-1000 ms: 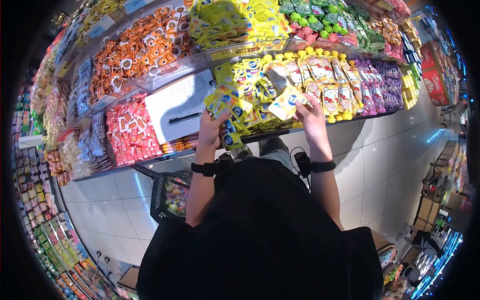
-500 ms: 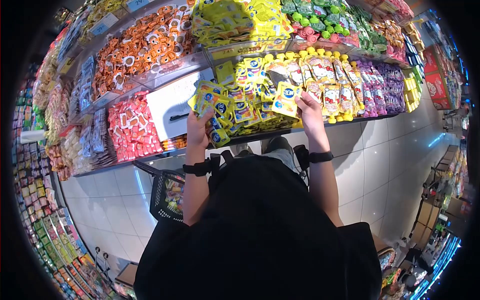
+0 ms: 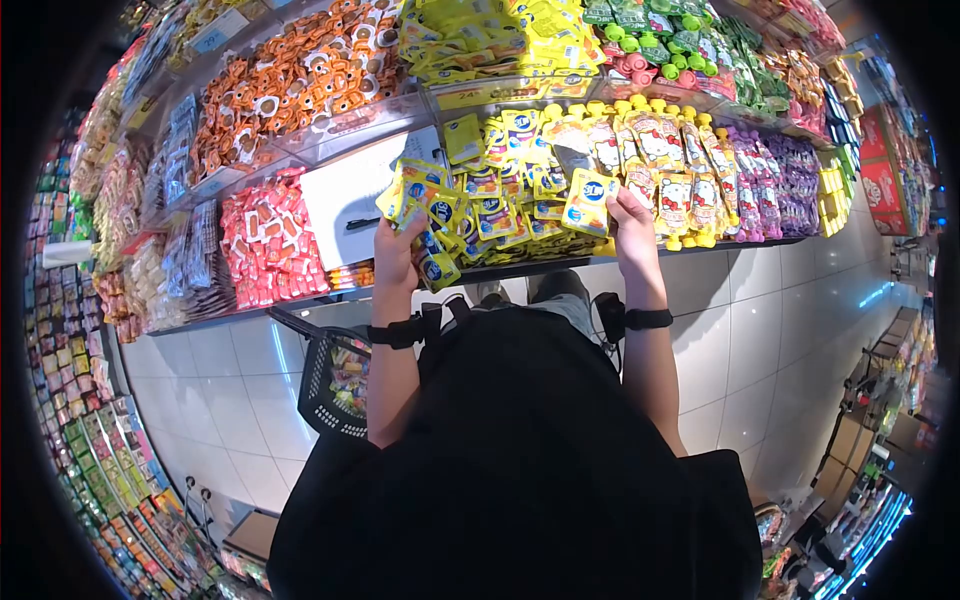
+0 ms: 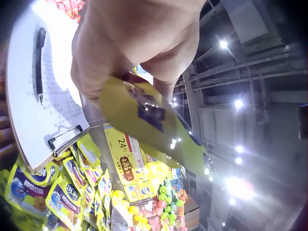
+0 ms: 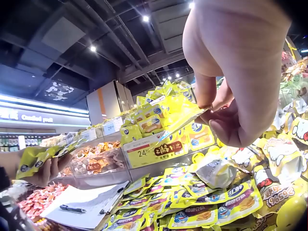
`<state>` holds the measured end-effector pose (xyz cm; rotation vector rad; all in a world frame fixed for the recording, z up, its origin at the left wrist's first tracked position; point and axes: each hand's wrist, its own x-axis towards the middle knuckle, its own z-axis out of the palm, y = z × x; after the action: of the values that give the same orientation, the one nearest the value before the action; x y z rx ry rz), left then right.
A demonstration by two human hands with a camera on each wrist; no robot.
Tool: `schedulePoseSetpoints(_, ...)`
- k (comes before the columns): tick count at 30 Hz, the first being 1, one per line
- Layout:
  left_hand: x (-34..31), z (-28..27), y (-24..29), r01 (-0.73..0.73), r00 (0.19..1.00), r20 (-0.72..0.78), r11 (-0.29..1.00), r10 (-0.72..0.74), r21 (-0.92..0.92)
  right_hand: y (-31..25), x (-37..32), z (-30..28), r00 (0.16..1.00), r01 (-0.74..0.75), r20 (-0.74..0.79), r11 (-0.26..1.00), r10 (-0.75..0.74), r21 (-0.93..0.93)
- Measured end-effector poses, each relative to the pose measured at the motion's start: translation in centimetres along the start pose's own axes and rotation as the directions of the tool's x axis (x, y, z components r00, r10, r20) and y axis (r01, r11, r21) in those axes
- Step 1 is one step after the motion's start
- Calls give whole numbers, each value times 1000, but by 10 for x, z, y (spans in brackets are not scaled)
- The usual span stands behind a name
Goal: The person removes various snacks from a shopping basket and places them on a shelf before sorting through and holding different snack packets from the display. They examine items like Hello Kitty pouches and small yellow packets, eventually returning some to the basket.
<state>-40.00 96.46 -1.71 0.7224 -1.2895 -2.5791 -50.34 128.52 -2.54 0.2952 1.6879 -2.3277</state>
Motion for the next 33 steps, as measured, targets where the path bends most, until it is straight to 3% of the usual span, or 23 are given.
schedulePoseSetpoints(2,1,-2,-1,7,1000,-16,1000,-7,4,3,1,-7,999,4,-51,1000,-5,-27)
schedulePoseSetpoints(22,6,1,-2,21,998,-56,1000,-20,23,-4,3,-8,996,-77,-39,996,75,-52)
schedulePoseSetpoints(33,14,-2,-2,37,999,2,999,-37,0,-10,-2,0,994,-92,-65,995,89,-45)
